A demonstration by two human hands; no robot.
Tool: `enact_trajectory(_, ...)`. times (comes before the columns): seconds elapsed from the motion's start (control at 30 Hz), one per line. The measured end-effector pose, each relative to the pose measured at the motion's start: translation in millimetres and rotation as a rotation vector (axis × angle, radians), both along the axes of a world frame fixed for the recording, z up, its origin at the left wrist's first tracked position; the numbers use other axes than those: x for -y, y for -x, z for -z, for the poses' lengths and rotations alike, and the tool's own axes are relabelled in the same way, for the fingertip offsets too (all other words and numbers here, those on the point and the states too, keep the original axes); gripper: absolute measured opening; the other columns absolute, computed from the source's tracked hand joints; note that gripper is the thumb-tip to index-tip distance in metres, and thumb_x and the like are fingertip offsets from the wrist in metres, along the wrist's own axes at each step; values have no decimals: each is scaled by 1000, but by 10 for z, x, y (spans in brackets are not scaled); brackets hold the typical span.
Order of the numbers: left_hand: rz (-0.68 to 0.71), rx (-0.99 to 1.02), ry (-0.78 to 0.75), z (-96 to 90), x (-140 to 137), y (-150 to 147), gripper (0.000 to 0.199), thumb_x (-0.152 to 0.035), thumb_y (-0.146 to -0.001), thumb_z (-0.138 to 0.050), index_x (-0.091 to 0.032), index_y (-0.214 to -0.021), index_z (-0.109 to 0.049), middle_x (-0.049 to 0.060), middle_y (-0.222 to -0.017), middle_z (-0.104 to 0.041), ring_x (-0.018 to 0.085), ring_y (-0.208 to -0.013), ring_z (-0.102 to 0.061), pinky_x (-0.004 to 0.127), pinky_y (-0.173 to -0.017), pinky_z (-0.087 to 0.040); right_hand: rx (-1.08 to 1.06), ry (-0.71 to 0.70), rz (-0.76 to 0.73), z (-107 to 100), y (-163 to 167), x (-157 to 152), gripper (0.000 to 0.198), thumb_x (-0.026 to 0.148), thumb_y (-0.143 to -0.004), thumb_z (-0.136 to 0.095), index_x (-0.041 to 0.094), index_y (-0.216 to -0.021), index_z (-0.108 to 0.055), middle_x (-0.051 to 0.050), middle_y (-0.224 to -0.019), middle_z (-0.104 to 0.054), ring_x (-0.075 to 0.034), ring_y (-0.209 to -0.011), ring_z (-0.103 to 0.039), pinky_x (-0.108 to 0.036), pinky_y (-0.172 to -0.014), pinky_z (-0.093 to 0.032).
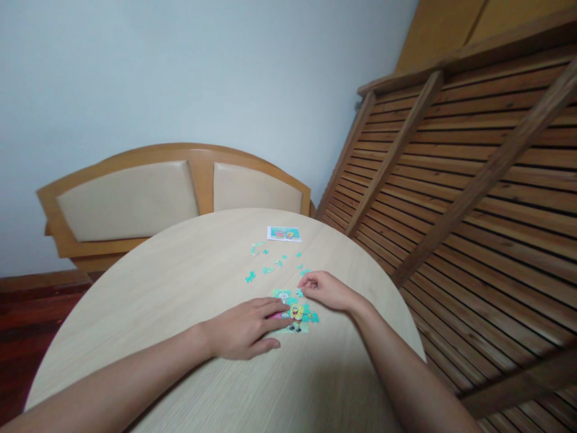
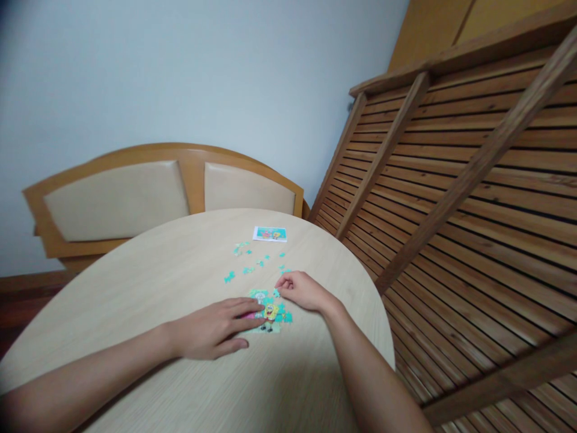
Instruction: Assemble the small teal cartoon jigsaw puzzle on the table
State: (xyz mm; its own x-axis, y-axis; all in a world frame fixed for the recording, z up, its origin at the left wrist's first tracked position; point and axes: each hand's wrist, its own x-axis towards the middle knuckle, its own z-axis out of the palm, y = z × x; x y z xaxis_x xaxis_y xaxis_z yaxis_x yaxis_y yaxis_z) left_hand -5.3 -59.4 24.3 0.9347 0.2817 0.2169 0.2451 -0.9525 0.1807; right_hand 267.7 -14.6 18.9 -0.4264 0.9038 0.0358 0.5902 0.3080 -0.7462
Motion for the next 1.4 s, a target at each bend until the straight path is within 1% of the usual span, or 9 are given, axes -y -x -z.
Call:
enact_trajectory(0.13, 0, 9, 8, 16, -5, 6, 50, -39, -100, -48, -21, -147, -43, 15, -148, -48, 30, -136, -46, 45, -116, -36, -3, -5, 2, -1, -32, -10, 17, 19, -79, -60, 14, -90, -71, -1, -73, -65, -14, -68, -57, -23, -62, -43)
enact_trajectory(0.27, 1, 12, 22, 30, -14, 13, 51, -40, -100, -49, -23, -148, -42, 13, -150, -46, 30, -136, -46, 46, -115, -36, -31, 3, -35, 29, -57, -23, 20, 16, -78, -60, 15, -95, -71, 1, -72, -64, -12, -66, -55, -22, -61, -41)
enact_trajectory(0.4, 9, -2, 34, 30, -11, 8, 53, -41, -99, -50, -22, -148, -42, 14, -151, -45, 31, -137, -46, 47, -116, -36, -50, -34, -25, 50, -23, -27, 18, 17, -81, -60, 15, -96, -70, 0, -75, -64, -13, -68, -55, -23, -63, -42)
enact_trajectory(0.6, 59, 46, 63, 32, 40, -64, 58, -46, -95, -55, -20, -146, -44, 15, -151, -45, 32, -137, -46, 48, -116, -35, -117, -148, -54, 34, 197, 7, 17, 29, -90, -60, 17, -95, -70, -4, -85, -68, -16, -79, -59, -28, -74, -47)
enact_trajectory(0.73, 77, 51, 67, 54, 61, -103, 63, -50, -93, -57, -17, -145, -45, 18, -151, -45, 33, -138, -44, 48, -116, -34, -107, -219, -102, 25, 333, 28, 14, 29, -90, -62, 17, -88, -71, -6, -93, -68, -19, -89, -62, -31, -83, -48)
enact_trajectory(0.8, 81, 59, 75, 60, 61, -108, 63, -51, -93, -57, -16, -144, -45, 18, -150, -45, 33, -137, -45, 47, -116, -34, -111, -206, -94, 40, 370, 22, 14, 27, -90, -62, 17, -89, -71, -7, -95, -70, -20, -91, -64, -32, -85, -48)
enact_trajectory(0.93, 86, 79, 86, 69, 54, -108, 63, -51, -93, -57, -17, -145, -45, 18, -150, -46, 33, -136, -46, 47, -115, -36, -138, -126, -73, 109, 392, -13, 19, 29, -92, -59, 18, -98, -73, -6, -98, -75, -20, -91, -68, -32, -84, -50)
enact_trajectory(1.17, 79, 79, 86, 75, 55, -112, 63, -52, -93, -56, -17, -145, -45, 17, -149, -46, 34, -136, -46, 47, -115, -36, -125, -130, -83, 161, 422, -46, 21, 28, -90, -60, 17, -98, -76, -8, -101, -77, -21, -93, -70, -33, -84, -52)
enact_trajectory(1.4, 83, 67, 99, 55, 56, -112, 64, -52, -93, -57, -19, -146, -43, 16, -152, -43, 34, -137, -45, 48, -115, -36, -155, -145, -34, 186, 495, -87, 15, 23, -85, -65, 17, -94, -75, -6, -92, -77, -19, -86, -69, -31, -81, -53)
